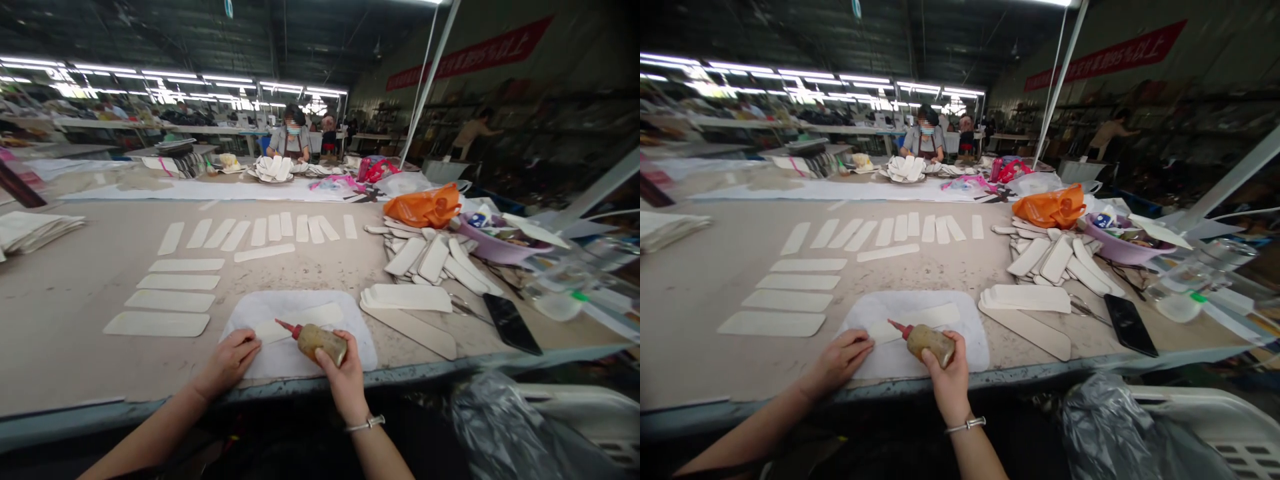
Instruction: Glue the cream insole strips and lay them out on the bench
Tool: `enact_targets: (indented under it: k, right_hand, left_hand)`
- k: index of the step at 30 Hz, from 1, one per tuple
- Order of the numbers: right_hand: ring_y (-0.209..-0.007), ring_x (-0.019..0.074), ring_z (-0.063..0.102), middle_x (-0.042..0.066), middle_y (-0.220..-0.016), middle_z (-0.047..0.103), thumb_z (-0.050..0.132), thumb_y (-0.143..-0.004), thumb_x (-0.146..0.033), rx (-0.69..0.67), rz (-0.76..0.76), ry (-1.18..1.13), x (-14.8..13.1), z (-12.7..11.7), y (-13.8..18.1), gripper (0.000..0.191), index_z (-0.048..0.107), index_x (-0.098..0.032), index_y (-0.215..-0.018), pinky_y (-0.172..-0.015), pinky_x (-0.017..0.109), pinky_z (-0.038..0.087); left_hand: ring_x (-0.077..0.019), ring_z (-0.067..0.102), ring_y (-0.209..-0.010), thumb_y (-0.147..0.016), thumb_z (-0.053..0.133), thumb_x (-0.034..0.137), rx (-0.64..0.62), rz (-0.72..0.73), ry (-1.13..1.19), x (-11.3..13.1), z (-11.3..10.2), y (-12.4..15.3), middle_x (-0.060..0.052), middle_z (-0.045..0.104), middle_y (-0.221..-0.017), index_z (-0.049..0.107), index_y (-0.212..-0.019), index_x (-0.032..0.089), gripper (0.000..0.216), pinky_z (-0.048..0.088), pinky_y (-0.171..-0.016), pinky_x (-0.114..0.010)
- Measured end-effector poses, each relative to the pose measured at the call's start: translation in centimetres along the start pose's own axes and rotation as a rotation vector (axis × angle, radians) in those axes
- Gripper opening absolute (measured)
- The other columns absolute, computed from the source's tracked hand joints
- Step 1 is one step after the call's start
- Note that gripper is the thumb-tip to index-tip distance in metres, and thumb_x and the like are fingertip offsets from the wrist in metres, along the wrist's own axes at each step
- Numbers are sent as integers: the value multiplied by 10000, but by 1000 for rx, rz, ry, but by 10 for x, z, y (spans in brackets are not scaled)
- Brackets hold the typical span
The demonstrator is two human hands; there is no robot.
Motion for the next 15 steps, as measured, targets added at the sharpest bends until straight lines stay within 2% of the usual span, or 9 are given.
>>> enact_targets:
  k: [5,10,15]
  right_hand:
    - [-1009,220,588,62,-1099,557,717,-748,-280,-2,-187,251,-4,5,2,437,485,-224,-1114,-921,404,495]
    - [-1024,228,548,67,-1075,517,683,-752,-160,-84,-434,532,-7,24,9,406,509,-235,-1111,-932,419,485]
    - [-1039,220,532,89,-1137,459,648,-763,-91,-169,-511,644,-5,44,16,460,502,-241,-1173,-938,392,492]
  left_hand:
    - [-169,600,-935,-898,512,216,-12,33,6,-1,2,0,-86,666,-1009,706,-1000,183,222,514,-880,-320]
    - [-168,605,-924,-904,498,224,-34,45,-9,0,2,0,-80,680,-990,703,-1019,191,237,518,-877,-325]
    - [-166,596,-938,-904,499,218,-16,31,-22,8,-5,-6,-86,670,-1036,703,-977,179,220,512,-888,-322]
Point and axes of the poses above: each hand's wrist, its own y-axis away from the middle knuckle, its own z-axis out of the palm, x = y × z, the point moved 6 cm from there along -y, towards the middle knuckle
